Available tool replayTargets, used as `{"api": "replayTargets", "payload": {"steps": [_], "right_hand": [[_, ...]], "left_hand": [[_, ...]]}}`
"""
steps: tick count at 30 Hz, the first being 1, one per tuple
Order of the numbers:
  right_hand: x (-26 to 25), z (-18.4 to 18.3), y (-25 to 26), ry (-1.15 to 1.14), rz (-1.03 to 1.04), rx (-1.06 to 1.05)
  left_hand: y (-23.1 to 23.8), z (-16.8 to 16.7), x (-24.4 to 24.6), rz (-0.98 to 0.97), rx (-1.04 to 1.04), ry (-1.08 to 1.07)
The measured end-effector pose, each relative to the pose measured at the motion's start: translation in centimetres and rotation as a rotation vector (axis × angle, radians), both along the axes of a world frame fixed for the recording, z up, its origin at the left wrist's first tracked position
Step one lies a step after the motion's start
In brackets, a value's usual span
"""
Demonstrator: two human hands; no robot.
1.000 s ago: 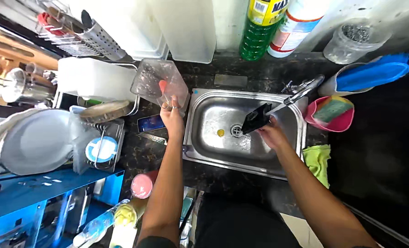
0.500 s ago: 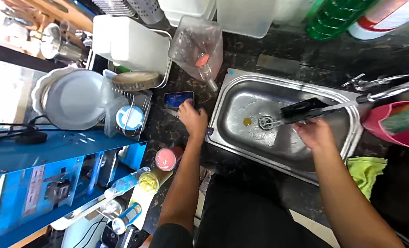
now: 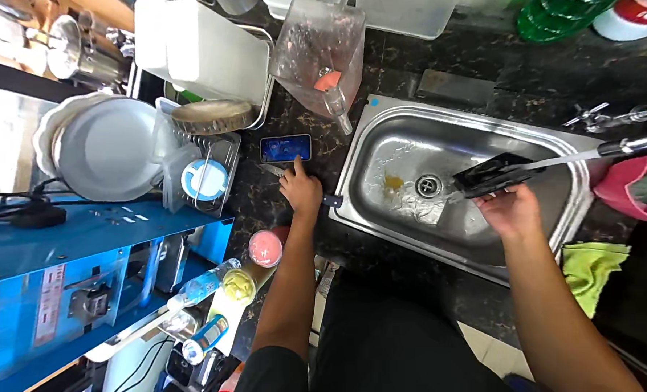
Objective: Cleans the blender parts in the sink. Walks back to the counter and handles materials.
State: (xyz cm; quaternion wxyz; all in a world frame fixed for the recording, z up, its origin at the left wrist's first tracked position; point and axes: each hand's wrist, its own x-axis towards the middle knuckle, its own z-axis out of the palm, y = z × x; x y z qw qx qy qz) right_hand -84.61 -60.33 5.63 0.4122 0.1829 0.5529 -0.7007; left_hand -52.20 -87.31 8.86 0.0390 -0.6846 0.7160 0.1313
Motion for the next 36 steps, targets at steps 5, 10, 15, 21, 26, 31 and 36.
{"api": "replayTargets", "payload": {"steps": [5,10,15,21,26,31,36], "right_hand": [[-0.1,-0.8,-1.0,0.067,0.139,0.025],[-1.2,-0.6,-1.6,0.035,-0.067,-0.013],[-1.0,-0.9,-0.5,0.052,0.131,-0.062],[-1.1,-0.8,-1.2,-0.04,-0.018,0.051],[-1.1,-1.2,-0.8,-0.008,-0.028,0.002],[-0.7,-1.5,0.1,0.149,0.118,-0.006],[-1.1,-1.6,0.9,0.119,-0.045,0.076]], "left_hand": [[0.3,0.3,-1.4,-0.05,-0.018,0.093],[-1.0,0.0,-2.7,0.006,0.059,0.085],[-2.6,0.0,-2.8,0.103,0.129,0.116],[-2.5,0.4,-2.5,0.135,0.122,0.184],[-2.0,0.0,-2.6,0.105,0.13,0.139],[-2.3,-0.1,-2.6,0.085,0.125,0.124],[-2.2,-0.2,-2.7,0.078,0.133,0.102]]}}
